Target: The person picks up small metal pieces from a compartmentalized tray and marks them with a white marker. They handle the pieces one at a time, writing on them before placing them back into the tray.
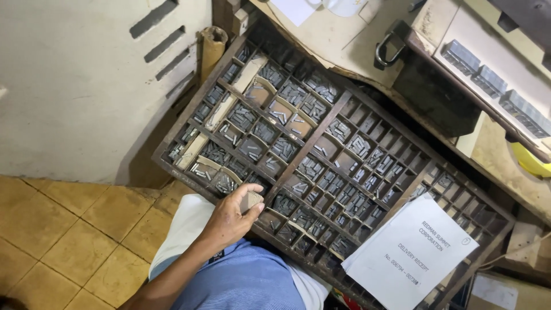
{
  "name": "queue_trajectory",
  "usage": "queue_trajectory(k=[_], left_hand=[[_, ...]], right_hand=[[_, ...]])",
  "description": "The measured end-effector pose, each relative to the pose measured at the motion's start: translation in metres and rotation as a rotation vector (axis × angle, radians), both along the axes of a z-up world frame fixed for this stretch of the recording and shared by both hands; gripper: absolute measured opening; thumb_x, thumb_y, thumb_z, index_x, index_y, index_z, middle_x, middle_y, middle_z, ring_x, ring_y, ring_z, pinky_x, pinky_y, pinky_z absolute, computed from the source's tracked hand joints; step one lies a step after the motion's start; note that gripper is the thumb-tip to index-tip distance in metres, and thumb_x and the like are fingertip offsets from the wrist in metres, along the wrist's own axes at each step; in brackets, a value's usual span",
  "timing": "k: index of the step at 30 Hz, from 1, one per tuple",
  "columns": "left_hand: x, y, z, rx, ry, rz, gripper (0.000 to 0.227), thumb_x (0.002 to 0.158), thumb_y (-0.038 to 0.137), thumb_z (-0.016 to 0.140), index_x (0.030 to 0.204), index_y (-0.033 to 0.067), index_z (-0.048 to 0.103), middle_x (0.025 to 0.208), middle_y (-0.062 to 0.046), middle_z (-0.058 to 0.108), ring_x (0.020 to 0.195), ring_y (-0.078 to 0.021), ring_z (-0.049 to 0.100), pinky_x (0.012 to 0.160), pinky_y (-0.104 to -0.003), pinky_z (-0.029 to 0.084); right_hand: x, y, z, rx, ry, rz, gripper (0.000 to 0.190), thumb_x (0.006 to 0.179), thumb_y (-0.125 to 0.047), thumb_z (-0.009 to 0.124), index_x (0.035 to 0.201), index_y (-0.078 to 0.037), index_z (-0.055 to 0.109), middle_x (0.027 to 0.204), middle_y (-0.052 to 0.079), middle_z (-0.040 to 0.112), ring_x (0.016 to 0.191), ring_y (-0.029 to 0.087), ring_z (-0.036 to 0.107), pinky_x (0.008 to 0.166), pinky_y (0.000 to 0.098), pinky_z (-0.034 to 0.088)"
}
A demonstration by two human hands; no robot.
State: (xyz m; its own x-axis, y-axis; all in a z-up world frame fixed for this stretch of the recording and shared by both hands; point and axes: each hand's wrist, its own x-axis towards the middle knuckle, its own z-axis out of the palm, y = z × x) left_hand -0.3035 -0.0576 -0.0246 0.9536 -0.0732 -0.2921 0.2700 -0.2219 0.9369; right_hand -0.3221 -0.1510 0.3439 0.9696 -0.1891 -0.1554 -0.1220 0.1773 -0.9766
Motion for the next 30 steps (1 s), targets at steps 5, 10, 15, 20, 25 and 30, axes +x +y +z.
queue_trajectory(k=[5,10,15,20,25,30], left_hand=[[-0.001,-0.003,-0.008,0.044,-0.034,-0.006,0.035,0.085,0.016,0.073,0.121,0.0166,0.073,0.084,-0.012,0.083,0.08,-0.0306,0.08,0.074,-0.045,0.061],[0.006,0.004,0.008,0.056,0.197,-0.152,0.045,0.093,0.034,0.061,0.137,0.0271,0.058,0.066,0.001,0.062,0.042,-0.0102,0.033,0.047,-0.03,0.034],[0.0,0.004,-0.028,-0.566,0.294,-0.219,0.075,0.081,-0.012,0.054,0.15,0.0152,0.044,0.13,-0.015,0.062,0.11,-0.0236,0.069,0.091,-0.031,0.057],[-0.003,0.003,0.0,-0.411,0.213,-0.346,0.069,0.091,-0.006,0.048,0.153,0.0204,0.035,0.135,-0.016,0.065,0.131,-0.02,0.067,0.097,-0.029,0.054],[-0.003,0.004,0.031,-0.227,0.219,-0.374,0.07,0.091,0.003,0.054,0.154,0.0238,0.033,0.134,-0.014,0.065,0.132,-0.0154,0.067,0.094,-0.029,0.058],[-0.002,0.005,0.041,-0.042,0.223,-0.543,0.057,0.097,0.014,0.059,0.147,0.0275,0.036,0.131,-0.012,0.067,0.11,-0.0237,0.071,0.087,-0.04,0.062]], right_hand=[[-0.012,-0.089,-0.188,0.102,-0.03,0.002,0.029,0.093,-0.032,0.063,0.074,-0.013,0.053,0.058,-0.003,0.035,0.045,0.01,0.028,0.035,0.0292,0.019],[-0.023,-0.143,-0.32,0.183,-0.036,0.011,0.033,0.094,-0.03,0.064,0.068,-0.013,0.051,0.051,-0.005,0.031,0.036,0.008,0.023,0.028,0.0272,0.015],[-0.033,-0.164,-0.403,-0.003,-0.007,0.049,0.087,0.105,-0.066,0.017,0.094,0.003,0.07,0.054,0.006,0.055,0.053,0.02,0.057,0.064,0.0319,0.048],[-0.05,-0.148,-0.383,-0.333,0.126,0.104,0.053,0.1,-0.046,0.047,0.107,-0.001,0.074,0.08,0.014,0.079,0.066,0.017,0.072,0.056,0.0261,0.052],[-0.044,-0.114,-0.339,-0.559,-0.137,0.232,0.024,0.093,-0.02,0.068,0.108,-0.003,0.074,0.099,0.014,0.08,0.087,0.02,0.083,0.07,0.0257,0.064],[-0.031,-0.102,-0.335,-0.841,-0.551,0.267,0.021,0.099,-0.021,0.057,0.096,-0.003,0.068,0.079,0.007,0.072,0.059,0.015,0.059,0.059,0.028,0.046]])
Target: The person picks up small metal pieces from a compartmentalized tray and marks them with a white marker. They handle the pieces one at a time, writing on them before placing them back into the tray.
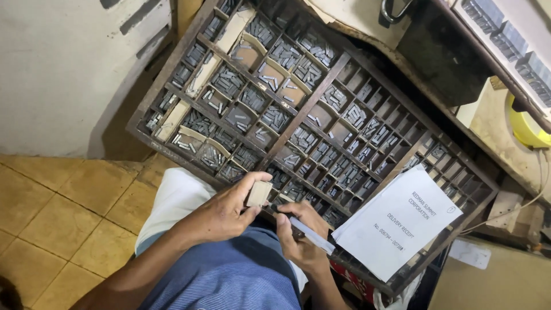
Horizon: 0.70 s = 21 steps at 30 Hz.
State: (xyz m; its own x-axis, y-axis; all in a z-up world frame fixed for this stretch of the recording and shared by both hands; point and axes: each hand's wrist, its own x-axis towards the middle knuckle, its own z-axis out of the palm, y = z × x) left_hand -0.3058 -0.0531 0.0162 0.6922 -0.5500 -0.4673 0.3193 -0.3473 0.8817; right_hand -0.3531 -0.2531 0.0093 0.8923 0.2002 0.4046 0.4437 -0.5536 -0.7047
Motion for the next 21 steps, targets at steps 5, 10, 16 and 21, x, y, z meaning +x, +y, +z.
queue_trajectory(k=[5,10,16,21], left_hand=[[0.003,0.004,0.013,0.029,-0.043,-0.115,0.053,0.098,0.011,0.053,0.146,0.0248,0.036,0.128,-0.015,0.061,0.081,-0.0239,0.068,0.074,-0.042,0.054],[0.007,0.004,0.02,0.089,0.013,-0.211,0.058,0.098,0.011,0.052,0.15,0.0263,0.031,0.126,-0.017,0.067,0.048,-0.0126,0.046,0.055,-0.037,0.049],[0.009,0.004,0.01,0.065,-0.026,-0.254,0.058,0.098,0.004,0.052,0.149,0.0226,0.03,0.094,-0.008,0.062,0.054,-0.0119,0.048,0.047,-0.028,0.044],[0.012,0.004,0.008,0.017,-0.005,-0.204,0.055,0.098,0.007,0.055,0.147,0.0218,0.035,0.116,-0.014,0.066,0.052,-0.0111,0.048,0.053,-0.031,0.05]], right_hand=[[0.007,-0.003,-0.017,-0.045,-0.076,0.079,0.015,0.096,-0.017,0.059,0.091,-0.006,0.067,0.071,0.004,0.065,0.053,0.012,0.05,0.051,0.0257,0.041],[0.012,0.006,-0.009,-0.099,-0.123,0.147,0.011,0.096,-0.014,0.061,0.092,-0.005,0.067,0.078,0.006,0.072,0.053,0.011,0.053,0.052,0.0251,0.044],[0.016,-0.006,-0.037,-0.054,-0.204,0.174,0.006,0.096,-0.007,0.062,0.092,-0.004,0.066,0.076,0.007,0.07,0.052,0.01,0.052,0.045,0.0211,0.041],[0.017,-0.015,-0.041,0.014,-0.057,0.219,0.007,0.095,-0.01,0.064,0.093,-0.007,0.069,0.079,0.006,0.073,0.055,0.008,0.054,0.047,0.0184,0.041]])
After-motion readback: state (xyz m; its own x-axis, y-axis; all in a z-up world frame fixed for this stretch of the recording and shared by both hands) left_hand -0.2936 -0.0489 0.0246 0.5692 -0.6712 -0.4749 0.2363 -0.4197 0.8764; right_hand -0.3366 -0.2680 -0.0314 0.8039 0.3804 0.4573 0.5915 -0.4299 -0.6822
